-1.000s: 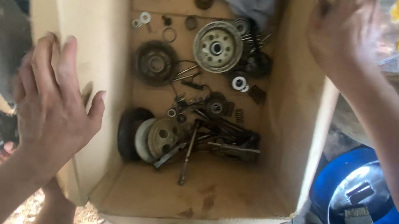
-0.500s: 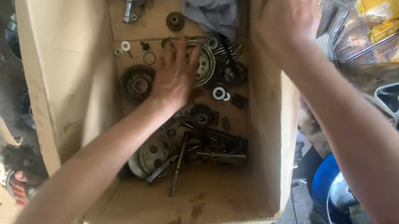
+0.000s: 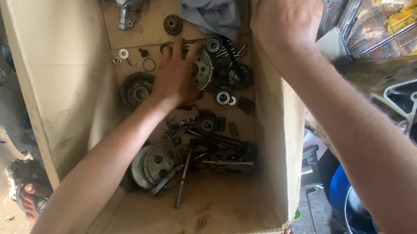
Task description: Assembling internal components of a motorcycle engine part using pliers and hands.
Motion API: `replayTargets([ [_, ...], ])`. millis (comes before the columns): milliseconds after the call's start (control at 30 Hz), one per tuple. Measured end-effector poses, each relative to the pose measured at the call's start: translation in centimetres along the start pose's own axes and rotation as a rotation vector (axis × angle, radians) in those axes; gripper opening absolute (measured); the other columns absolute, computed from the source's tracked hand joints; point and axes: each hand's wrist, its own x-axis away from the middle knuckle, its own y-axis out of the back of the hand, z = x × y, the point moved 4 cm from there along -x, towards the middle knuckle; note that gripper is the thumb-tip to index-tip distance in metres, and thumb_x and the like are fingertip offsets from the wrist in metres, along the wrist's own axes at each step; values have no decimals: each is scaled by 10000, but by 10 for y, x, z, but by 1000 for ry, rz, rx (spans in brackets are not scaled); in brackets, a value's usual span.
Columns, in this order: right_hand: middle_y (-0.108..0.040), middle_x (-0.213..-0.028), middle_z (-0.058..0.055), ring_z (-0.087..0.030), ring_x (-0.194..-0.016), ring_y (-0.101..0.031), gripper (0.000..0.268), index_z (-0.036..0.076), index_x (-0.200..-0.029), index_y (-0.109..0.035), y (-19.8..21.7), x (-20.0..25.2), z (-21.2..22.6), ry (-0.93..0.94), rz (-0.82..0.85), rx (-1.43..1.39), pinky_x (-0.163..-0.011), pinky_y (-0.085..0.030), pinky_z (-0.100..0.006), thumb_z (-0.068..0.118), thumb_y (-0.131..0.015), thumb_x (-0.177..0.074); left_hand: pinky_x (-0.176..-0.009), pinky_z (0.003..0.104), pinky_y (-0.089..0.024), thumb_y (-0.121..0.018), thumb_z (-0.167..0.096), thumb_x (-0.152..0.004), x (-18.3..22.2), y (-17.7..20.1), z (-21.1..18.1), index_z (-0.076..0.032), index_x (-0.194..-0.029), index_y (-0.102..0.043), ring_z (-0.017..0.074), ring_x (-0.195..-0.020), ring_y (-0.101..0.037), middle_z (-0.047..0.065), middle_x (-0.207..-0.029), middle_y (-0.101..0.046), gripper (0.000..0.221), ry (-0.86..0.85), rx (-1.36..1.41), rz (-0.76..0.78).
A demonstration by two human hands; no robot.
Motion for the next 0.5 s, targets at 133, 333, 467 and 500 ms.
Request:
replayTargets([
  [133,-685,-815,-189,-281,-561,-676,190,-41,-1009,-666,3,0,2,3,-64,-16,-497,-565,-411,116,-663,-903,-769,531,-619,-874,-70,-614,9,7,12,-116,-1468,-423,489,-1156,-567,282,-1438,-387,966,-134,212,-142],
  [333,-689,-784,-177,-285,-570,-675,153,-15,-963,-690,9,2,6,19,-77,-51,-524,-559,-443,125,-665,-906,-896,502,-554,-971,-156,-591,11,33,13,-64,-1449,-445,434,-1122,-581,222,-1288,-486,1010,-32,276,-174],
  [467,-684,-829,-162,-252,-576,-677,235,-34,-1057,-668,5,1,5,26,-59,-18,-490,-569,-396,153,-673,-914,-761,562,-617,-910,-51,-576,8,29,19,-16,-1457,-394,471,-1143,-526,251,-1328,-473,1021,-76,43,-193],
  [500,-697,-832,-182,-288,-586,-691,235,-30,-1037,-680,7,1,6,10,-76,-40,-507,-574,-420,153,-693,-889,-754,520,-614,-944,-115,-501,8,31,19,-42,-1462,-410,440,-1134,-531,223,-1359,-473,1102,-110,-92,-211],
])
